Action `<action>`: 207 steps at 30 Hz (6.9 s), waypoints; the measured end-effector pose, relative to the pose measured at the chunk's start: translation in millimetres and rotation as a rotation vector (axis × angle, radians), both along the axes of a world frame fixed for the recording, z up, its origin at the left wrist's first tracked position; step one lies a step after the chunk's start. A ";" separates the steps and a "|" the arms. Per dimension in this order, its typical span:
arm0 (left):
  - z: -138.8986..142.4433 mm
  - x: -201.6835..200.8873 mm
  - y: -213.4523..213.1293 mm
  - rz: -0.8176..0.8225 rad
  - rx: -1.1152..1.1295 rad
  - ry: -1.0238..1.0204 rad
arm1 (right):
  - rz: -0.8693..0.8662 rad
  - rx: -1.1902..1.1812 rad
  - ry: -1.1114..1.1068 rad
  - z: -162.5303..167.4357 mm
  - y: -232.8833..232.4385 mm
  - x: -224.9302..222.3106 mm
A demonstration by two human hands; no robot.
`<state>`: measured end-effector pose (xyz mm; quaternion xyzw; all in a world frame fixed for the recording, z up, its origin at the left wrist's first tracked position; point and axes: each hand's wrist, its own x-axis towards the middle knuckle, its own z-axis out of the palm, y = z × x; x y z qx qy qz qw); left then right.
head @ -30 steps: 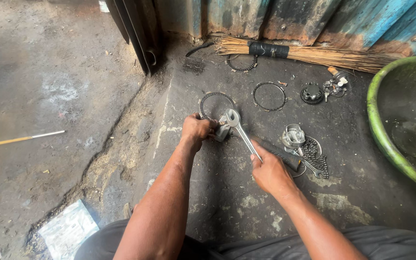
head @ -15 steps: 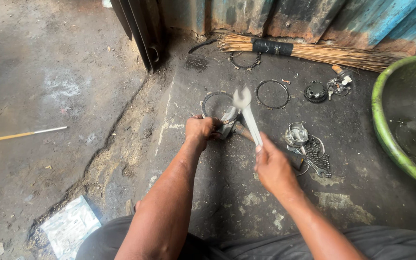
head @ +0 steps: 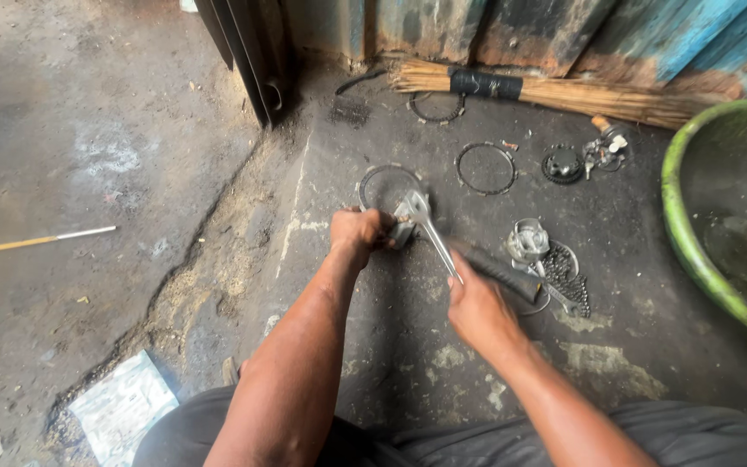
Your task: The person sits on the floor and repeatedly strikes a metal ring component with a hammer while holding it steady with a wrench. The person adjusts the ring's position occasionally to hit different sections.
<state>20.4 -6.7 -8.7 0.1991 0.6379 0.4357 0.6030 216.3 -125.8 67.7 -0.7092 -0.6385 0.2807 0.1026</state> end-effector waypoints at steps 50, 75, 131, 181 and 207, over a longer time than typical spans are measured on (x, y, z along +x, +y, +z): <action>-10.7 0.5 1.0 0.024 0.050 -0.010 | -0.154 0.185 0.278 -31.2 6.5 2.2; -15.2 1.1 5.5 0.066 0.045 -0.070 | 0.045 0.306 0.163 -26.3 6.8 3.7; -1.5 0.9 -1.4 0.016 0.020 -0.026 | 0.171 0.212 -0.094 -22.1 11.0 -0.2; 8.6 -2.1 -3.1 -0.234 0.201 0.434 | -0.027 0.243 0.194 20.6 -1.6 -1.9; -3.0 -1.6 -0.3 -0.199 0.235 0.573 | -0.170 0.182 0.512 -38.3 1.5 8.8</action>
